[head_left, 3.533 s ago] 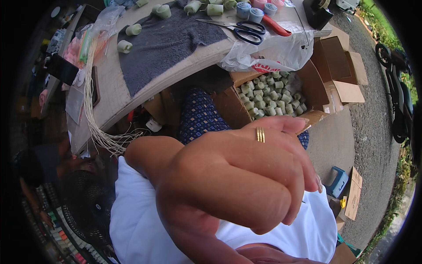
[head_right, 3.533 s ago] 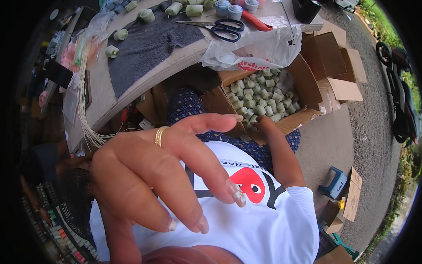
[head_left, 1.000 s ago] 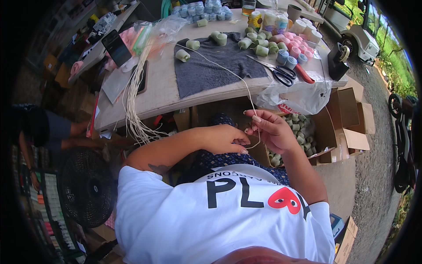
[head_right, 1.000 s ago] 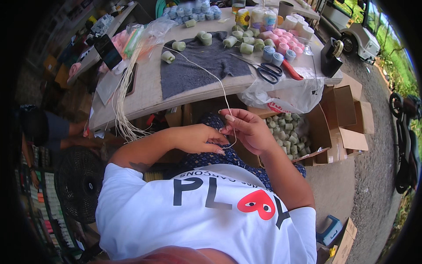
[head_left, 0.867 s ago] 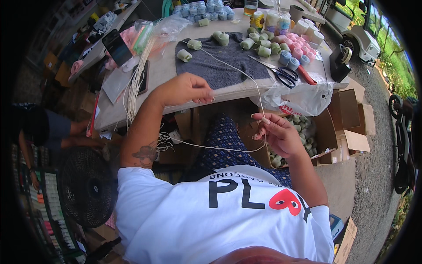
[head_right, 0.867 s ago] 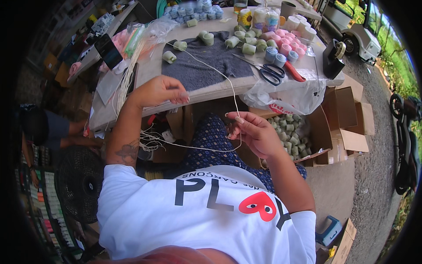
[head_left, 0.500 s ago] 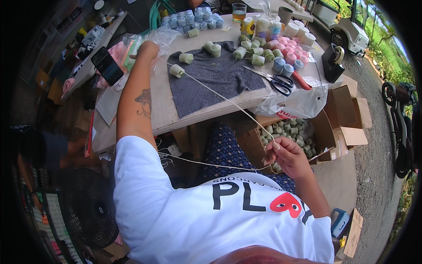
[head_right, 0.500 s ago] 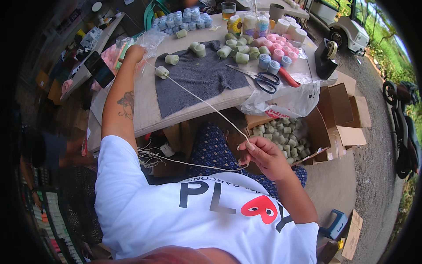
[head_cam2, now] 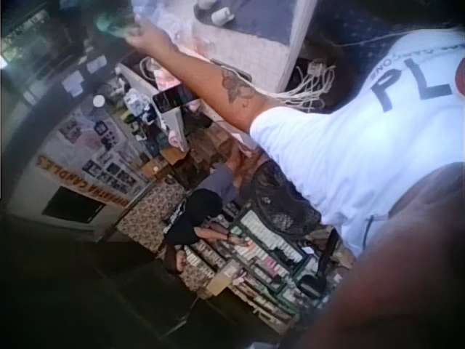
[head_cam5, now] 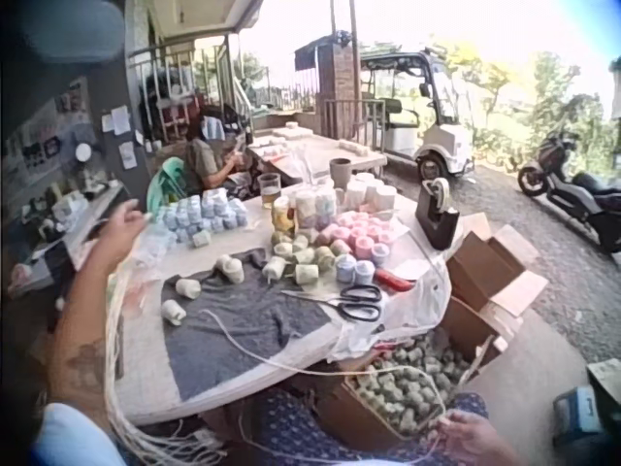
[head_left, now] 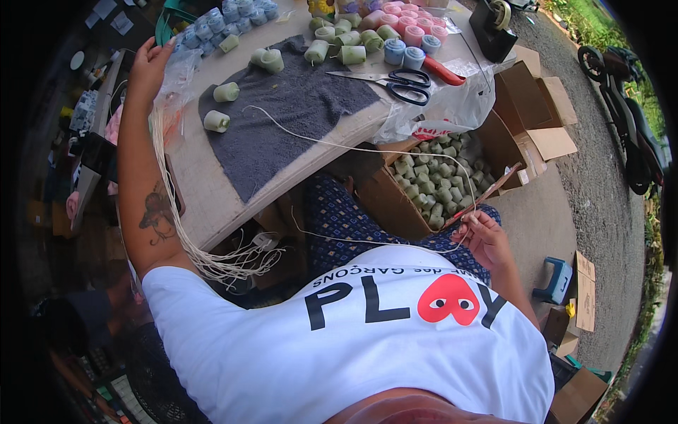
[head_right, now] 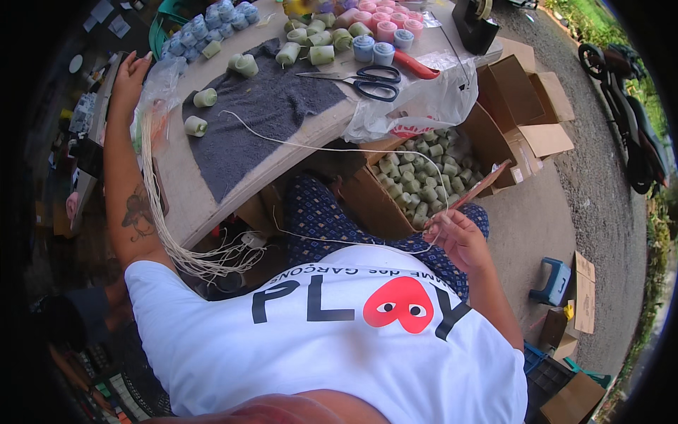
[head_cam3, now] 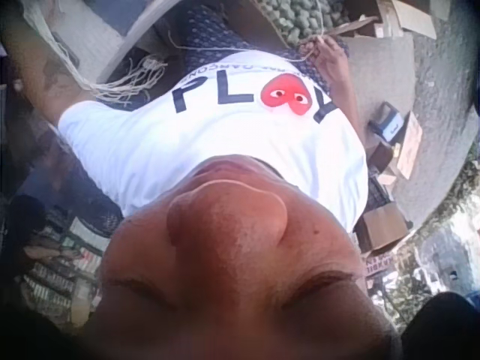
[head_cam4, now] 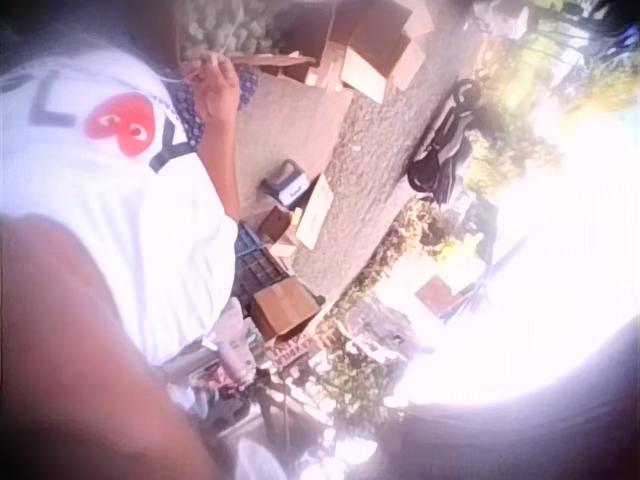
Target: The person ties string around small cylindrical candles and cuts the excess with scissors. They repeat this process for several candles, placing the finished ones on a cloth on the table.
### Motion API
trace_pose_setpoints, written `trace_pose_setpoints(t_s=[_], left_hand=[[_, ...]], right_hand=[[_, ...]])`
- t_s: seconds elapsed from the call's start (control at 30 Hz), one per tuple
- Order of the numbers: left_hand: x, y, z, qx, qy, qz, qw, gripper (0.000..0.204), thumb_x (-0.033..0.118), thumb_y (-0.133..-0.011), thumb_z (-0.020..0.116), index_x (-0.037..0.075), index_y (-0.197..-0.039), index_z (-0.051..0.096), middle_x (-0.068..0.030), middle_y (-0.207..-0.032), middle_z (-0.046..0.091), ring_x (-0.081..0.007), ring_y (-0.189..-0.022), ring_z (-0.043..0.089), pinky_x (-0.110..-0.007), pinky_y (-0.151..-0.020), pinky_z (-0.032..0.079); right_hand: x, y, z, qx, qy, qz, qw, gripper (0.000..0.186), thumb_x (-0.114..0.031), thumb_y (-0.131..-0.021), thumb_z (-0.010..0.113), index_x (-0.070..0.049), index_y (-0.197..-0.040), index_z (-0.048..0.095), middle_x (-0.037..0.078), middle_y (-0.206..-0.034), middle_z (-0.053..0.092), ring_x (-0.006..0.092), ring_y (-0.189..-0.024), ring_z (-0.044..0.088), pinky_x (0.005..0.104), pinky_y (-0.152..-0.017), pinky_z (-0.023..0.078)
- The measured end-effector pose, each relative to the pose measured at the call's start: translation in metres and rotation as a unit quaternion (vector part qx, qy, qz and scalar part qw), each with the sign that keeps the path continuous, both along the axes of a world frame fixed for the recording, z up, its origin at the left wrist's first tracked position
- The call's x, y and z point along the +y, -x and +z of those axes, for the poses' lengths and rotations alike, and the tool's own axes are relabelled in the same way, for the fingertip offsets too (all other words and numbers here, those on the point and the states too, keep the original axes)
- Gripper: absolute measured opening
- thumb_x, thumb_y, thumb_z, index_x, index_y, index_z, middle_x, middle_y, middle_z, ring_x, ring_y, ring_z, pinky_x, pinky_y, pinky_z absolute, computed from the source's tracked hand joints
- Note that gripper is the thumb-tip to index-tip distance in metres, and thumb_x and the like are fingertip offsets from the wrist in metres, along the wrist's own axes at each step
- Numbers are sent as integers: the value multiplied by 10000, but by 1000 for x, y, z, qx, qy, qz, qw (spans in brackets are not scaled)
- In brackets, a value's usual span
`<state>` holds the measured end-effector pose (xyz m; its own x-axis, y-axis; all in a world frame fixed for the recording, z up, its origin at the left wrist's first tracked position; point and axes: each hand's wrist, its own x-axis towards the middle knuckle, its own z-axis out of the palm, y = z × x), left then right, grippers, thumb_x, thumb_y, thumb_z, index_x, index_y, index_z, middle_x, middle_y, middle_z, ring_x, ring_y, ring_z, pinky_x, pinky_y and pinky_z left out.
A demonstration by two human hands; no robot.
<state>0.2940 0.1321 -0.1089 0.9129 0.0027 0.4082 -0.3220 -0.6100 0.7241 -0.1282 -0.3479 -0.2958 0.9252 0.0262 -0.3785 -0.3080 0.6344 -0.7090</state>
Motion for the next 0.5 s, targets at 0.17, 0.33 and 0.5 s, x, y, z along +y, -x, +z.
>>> trace_pose_setpoints(t_s=[0.17,0.33,0.5], left_hand=[[-132,205,-58,-62,-279,-225,932,385,219,-811,679,58,-1150,596,-129,-1154,575,-266,-1106,542,-351,-923,425],[-133,195,-120,28,-168,-98,981,348,223,-834,658,52,-1134,611,-152,-1144,574,-305,-1052,555,-368,-888,445],[-126,145,-142,-1,-221,37,975,318,210,-862,620,47,-1134,615,-171,-1116,588,-334,-1000,569,-358,-876,451]], right_hand=[[-14,-3,5,-36,15,4,999,145,-133,-942,505,-31,-1033,554,61,-914,615,191,-908,606,381,-827,492],[-28,3,1,-47,10,7,999,161,-145,-941,508,-26,-1042,548,62,-907,606,174,-868,594,379,-820,494],[-34,14,-1,-45,23,4,999,177,-156,-945,505,-16,-1037,560,47,-824,580,167,-783,582,369,-778,500]])
